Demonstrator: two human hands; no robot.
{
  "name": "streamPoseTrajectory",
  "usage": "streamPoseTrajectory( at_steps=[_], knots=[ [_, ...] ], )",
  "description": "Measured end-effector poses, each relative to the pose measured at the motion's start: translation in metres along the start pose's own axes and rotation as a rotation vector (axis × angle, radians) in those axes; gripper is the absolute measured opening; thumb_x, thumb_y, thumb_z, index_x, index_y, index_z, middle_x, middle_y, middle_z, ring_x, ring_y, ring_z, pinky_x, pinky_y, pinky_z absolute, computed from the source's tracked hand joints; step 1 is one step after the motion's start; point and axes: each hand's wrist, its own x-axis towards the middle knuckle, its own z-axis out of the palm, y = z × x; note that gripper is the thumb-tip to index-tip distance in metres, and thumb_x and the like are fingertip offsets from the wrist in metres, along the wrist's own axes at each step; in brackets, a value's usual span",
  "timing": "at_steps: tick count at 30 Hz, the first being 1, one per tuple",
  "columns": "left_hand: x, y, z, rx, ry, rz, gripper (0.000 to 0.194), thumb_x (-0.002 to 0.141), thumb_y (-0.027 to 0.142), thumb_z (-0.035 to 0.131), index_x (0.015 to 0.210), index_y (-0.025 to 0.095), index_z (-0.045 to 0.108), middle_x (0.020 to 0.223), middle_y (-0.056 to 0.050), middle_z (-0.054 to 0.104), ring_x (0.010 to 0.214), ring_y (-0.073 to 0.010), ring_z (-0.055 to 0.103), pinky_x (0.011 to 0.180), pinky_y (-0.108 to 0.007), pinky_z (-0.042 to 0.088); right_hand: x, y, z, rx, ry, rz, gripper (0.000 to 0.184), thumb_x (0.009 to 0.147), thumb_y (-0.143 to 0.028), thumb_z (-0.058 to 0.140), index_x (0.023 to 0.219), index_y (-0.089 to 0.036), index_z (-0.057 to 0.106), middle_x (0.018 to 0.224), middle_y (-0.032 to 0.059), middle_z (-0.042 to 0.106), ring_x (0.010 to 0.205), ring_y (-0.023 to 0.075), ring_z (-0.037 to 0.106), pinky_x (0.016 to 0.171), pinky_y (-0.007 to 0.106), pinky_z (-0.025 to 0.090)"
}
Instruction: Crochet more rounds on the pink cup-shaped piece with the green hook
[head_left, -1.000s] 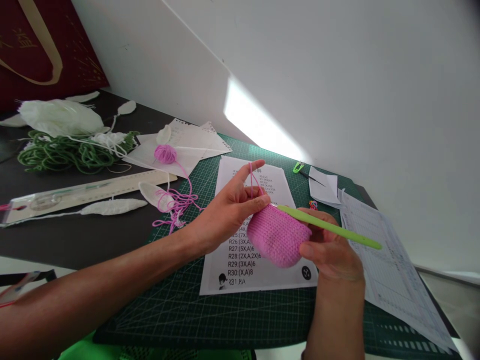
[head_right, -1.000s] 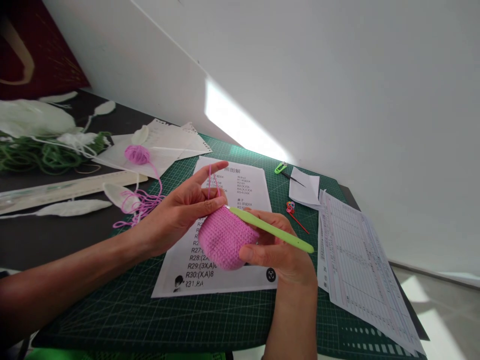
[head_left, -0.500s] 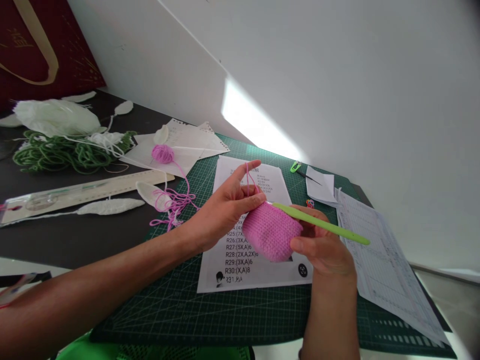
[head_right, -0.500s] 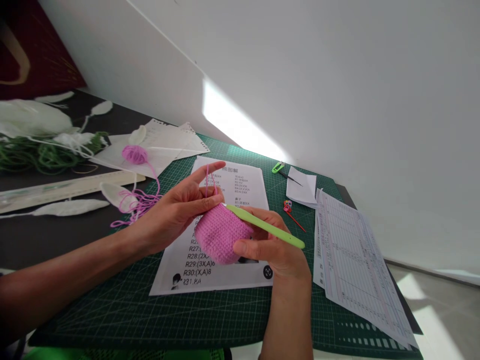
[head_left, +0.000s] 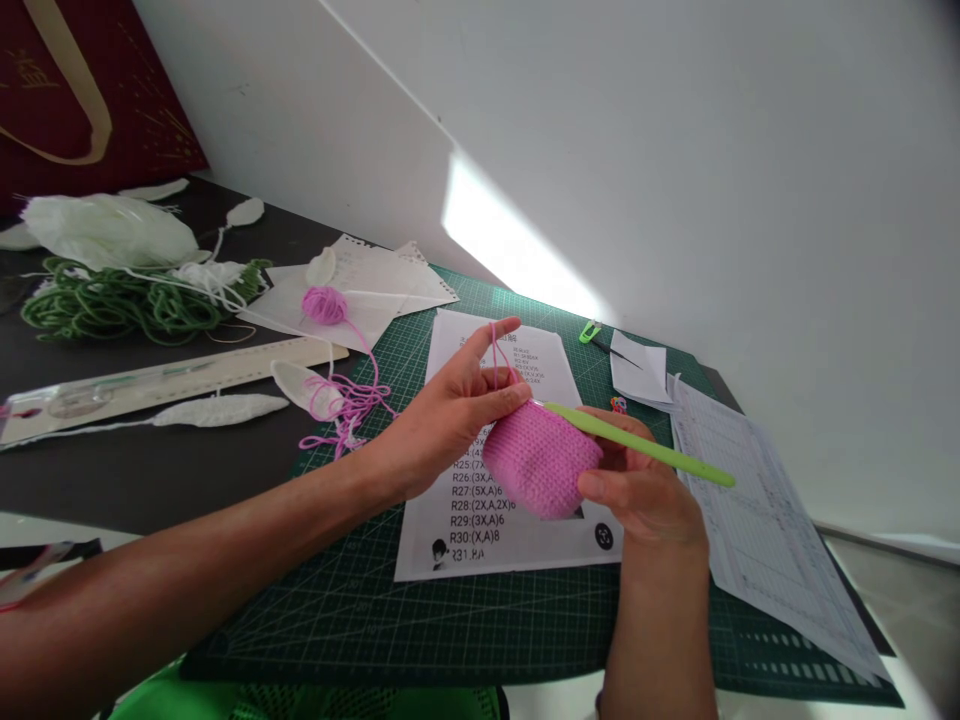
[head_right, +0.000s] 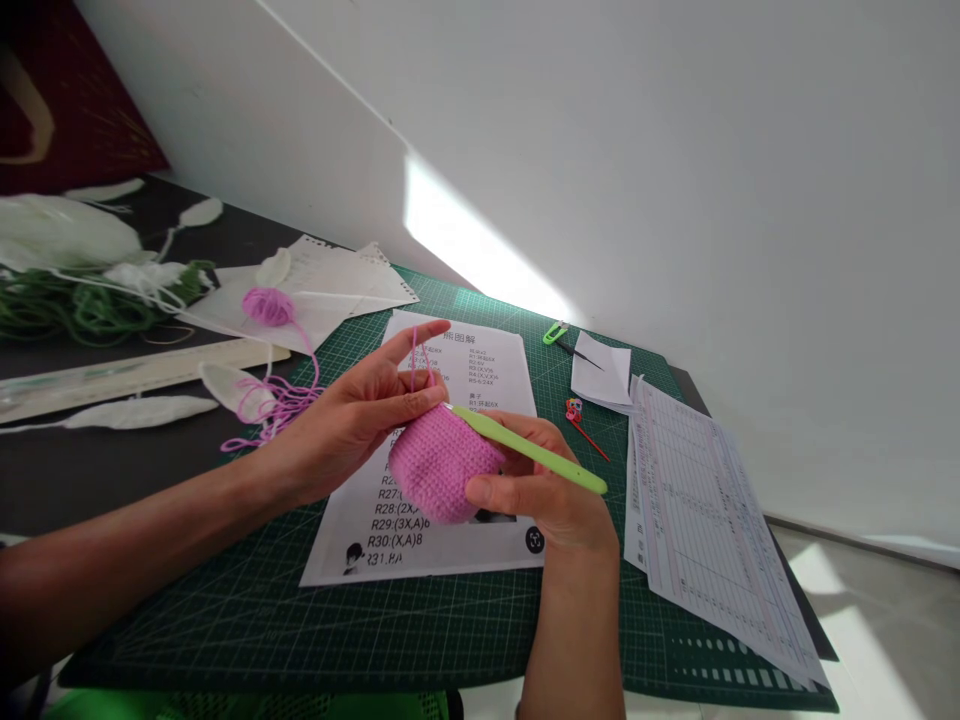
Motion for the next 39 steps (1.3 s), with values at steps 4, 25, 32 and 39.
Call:
streamPoseTrajectory(
  at_steps=[4, 25, 32, 39],
  knots=[
    [-0.0001, 0.0002, -0.0001, -0.003, -0.005, -0.004, 0.072, 0.085, 0.021, 0.068, 0.148, 0.022, 0.032, 0.076, 0.004, 0.054, 0.062, -0.0103, 0.045, 0.057, -0.025, 0.034, 0.0005, -0.0009, 0.0008, 0.004, -0.019, -0.002, 0.035, 0.07, -0.032, 0.077, 0.104, -0.026, 0.072, 0.085, 0.002, 0.063, 0.075, 0.0153, 0.055, 0.065, 0.029, 0.05],
    [-0.0007, -0.0002, -0.0005, -0.011, -0.016, -0.003, 0.07, 0.087, 0.02, 0.067, 0.147, 0.024, 0.033, 0.076, 0.004, 0.054, 0.062, -0.0097, 0.045, 0.058, -0.025, 0.034, -0.0006, -0.0011, 0.0019, 0.003, 0.005, 0.004, 0.034, 0.069, -0.033, 0.079, 0.102, -0.026, 0.072, 0.08, 0.0008, 0.062, 0.07, 0.0134, 0.052, 0.06, 0.026, 0.046],
    [-0.0005, -0.0004, -0.0004, -0.005, -0.01, 0.001, 0.07, 0.086, 0.019, 0.067, 0.148, 0.023, 0.032, 0.076, 0.003, 0.054, 0.063, -0.0106, 0.045, 0.058, -0.026, 0.033, -0.001, -0.0018, 0.0024, -0.025, 0.016, 0.02, 0.035, 0.068, -0.036, 0.079, 0.101, -0.025, 0.072, 0.08, 0.0012, 0.061, 0.07, 0.0144, 0.051, 0.059, 0.027, 0.046],
    [-0.0005, 0.0004, -0.0003, 0.008, -0.01, -0.002, 0.07, 0.087, 0.02, 0.067, 0.148, 0.024, 0.032, 0.076, 0.004, 0.054, 0.062, -0.01, 0.046, 0.058, -0.025, 0.034, -0.0013, -0.0012, 0.0015, -0.01, 0.013, 0.021, 0.034, 0.068, -0.033, 0.079, 0.101, -0.025, 0.072, 0.076, 0.0, 0.059, 0.066, 0.0124, 0.048, 0.057, 0.025, 0.042]
  ],
)
